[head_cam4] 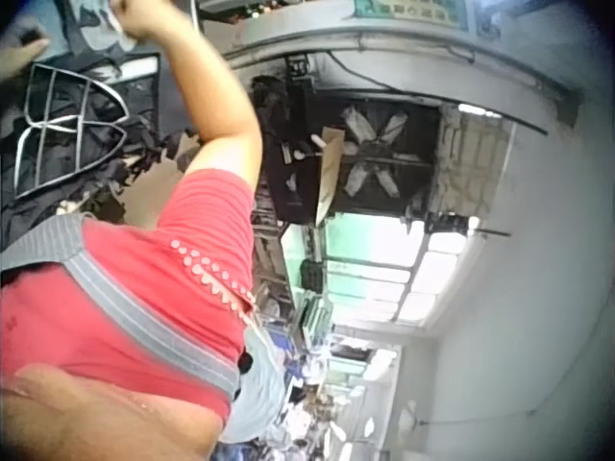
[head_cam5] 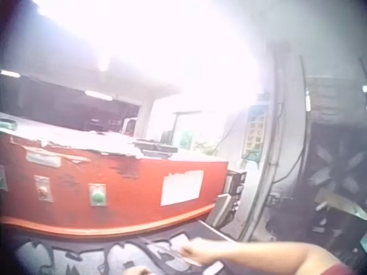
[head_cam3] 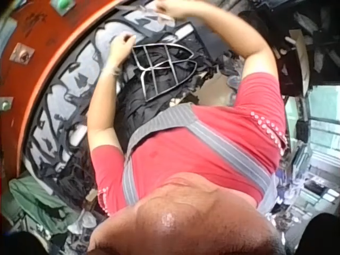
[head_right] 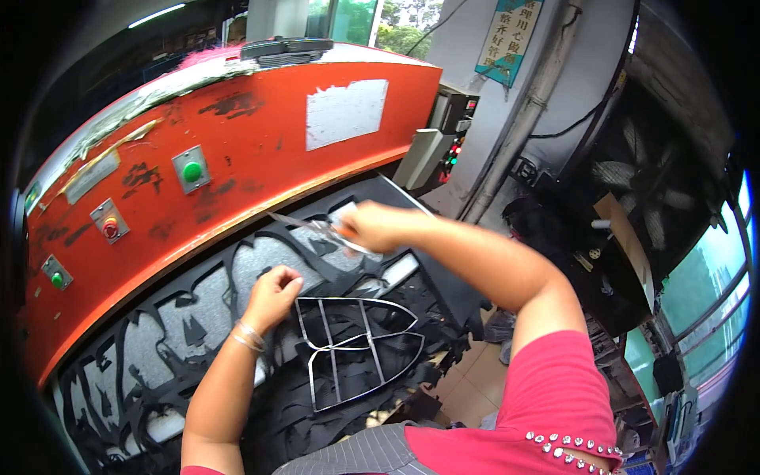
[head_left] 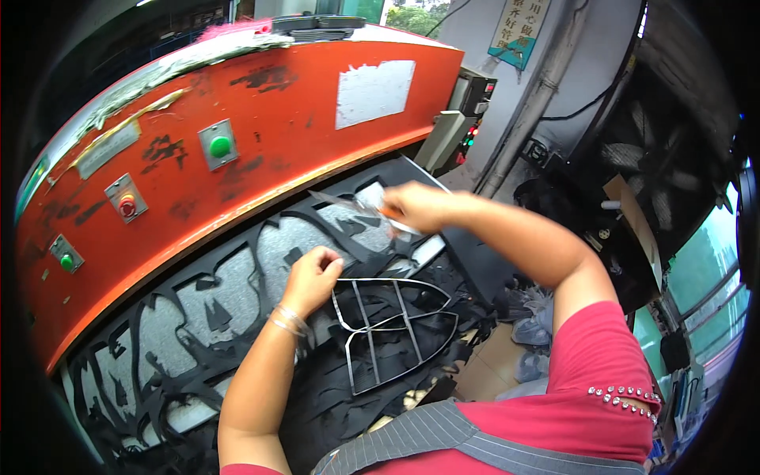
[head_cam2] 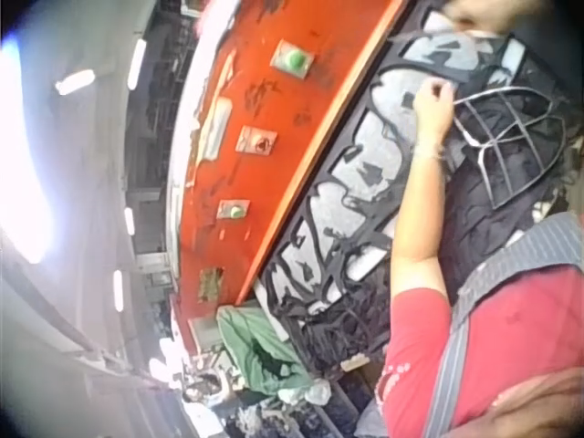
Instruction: Die cutting black fabric components for shoes using a hydraulic press and trimming with scissors.
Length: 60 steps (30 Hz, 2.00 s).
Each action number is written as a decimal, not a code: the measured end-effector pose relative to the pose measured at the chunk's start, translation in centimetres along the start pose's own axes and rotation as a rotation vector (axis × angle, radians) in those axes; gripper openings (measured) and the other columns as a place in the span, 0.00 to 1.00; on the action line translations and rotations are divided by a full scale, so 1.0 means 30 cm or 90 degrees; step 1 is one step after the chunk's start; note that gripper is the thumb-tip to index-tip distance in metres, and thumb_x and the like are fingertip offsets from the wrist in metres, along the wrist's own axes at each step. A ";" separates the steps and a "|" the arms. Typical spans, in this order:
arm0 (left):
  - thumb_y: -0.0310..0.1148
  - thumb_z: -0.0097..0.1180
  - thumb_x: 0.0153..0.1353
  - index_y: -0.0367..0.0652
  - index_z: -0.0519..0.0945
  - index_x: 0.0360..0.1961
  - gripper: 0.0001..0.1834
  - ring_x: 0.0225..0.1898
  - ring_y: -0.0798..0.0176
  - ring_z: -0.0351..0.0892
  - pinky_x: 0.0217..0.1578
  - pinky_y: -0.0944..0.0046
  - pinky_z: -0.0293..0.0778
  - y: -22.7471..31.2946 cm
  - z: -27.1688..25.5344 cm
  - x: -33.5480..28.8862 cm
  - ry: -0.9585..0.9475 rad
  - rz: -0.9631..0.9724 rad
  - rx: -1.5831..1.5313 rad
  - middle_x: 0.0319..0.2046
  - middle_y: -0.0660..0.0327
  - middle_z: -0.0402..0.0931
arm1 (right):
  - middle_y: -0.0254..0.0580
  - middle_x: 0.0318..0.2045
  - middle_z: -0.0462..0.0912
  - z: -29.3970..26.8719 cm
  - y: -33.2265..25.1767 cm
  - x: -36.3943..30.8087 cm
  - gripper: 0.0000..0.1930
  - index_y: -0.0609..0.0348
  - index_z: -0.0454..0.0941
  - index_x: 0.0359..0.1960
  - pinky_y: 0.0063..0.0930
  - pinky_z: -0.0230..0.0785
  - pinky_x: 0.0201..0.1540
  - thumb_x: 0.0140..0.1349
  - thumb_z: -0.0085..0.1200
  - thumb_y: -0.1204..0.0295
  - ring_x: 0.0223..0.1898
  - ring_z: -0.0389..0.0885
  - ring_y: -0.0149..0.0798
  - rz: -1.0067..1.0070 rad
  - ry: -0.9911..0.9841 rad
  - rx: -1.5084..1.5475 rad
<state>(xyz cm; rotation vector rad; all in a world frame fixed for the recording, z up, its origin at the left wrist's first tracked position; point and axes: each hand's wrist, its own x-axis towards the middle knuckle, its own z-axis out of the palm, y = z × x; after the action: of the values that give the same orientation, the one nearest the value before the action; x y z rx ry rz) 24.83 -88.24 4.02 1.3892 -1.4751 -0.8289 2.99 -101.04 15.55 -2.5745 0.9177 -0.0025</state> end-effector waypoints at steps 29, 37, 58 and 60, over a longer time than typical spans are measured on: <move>0.39 0.63 0.44 0.42 0.81 0.30 0.14 0.40 0.48 0.76 0.44 0.53 0.69 0.115 0.572 0.269 -0.033 -0.058 0.409 0.34 0.53 0.81 | 0.32 0.14 0.65 0.166 0.504 -0.242 0.46 0.64 0.72 0.34 0.26 0.63 0.17 0.51 0.31 0.24 0.14 0.67 0.31 0.345 -0.378 0.460; 0.42 0.67 0.43 0.42 0.79 0.28 0.16 0.40 0.49 0.71 0.42 0.54 0.68 0.197 0.504 0.124 -0.062 0.067 0.390 0.31 0.55 0.77 | 0.52 0.17 0.75 0.076 0.505 -0.068 0.54 0.70 0.76 0.24 0.35 0.73 0.25 0.48 0.21 0.21 0.21 0.79 0.43 0.135 -0.351 0.082; 0.45 0.59 0.53 0.38 0.77 0.44 0.24 0.49 0.47 0.74 0.51 0.51 0.67 -0.037 0.042 -0.241 0.508 -0.426 0.626 0.41 0.45 0.77 | 0.59 0.42 0.80 0.223 0.062 0.265 0.51 0.65 0.80 0.39 0.45 0.66 0.52 0.48 0.33 0.22 0.50 0.76 0.54 -0.145 -0.362 -0.216; 0.45 0.52 0.58 0.37 0.77 0.44 0.22 0.47 0.44 0.77 0.49 0.49 0.69 -0.043 0.000 -0.261 0.251 -0.559 0.529 0.41 0.43 0.78 | 0.58 0.44 0.80 0.238 0.002 0.295 0.54 0.65 0.79 0.43 0.45 0.64 0.54 0.46 0.28 0.20 0.52 0.75 0.55 -0.159 -0.422 -0.169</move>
<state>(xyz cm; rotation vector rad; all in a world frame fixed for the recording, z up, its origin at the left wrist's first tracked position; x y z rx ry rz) 24.85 -80.72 1.51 2.7413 -0.8657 -0.3569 10.87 -103.79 7.80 -2.6180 0.3612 0.8931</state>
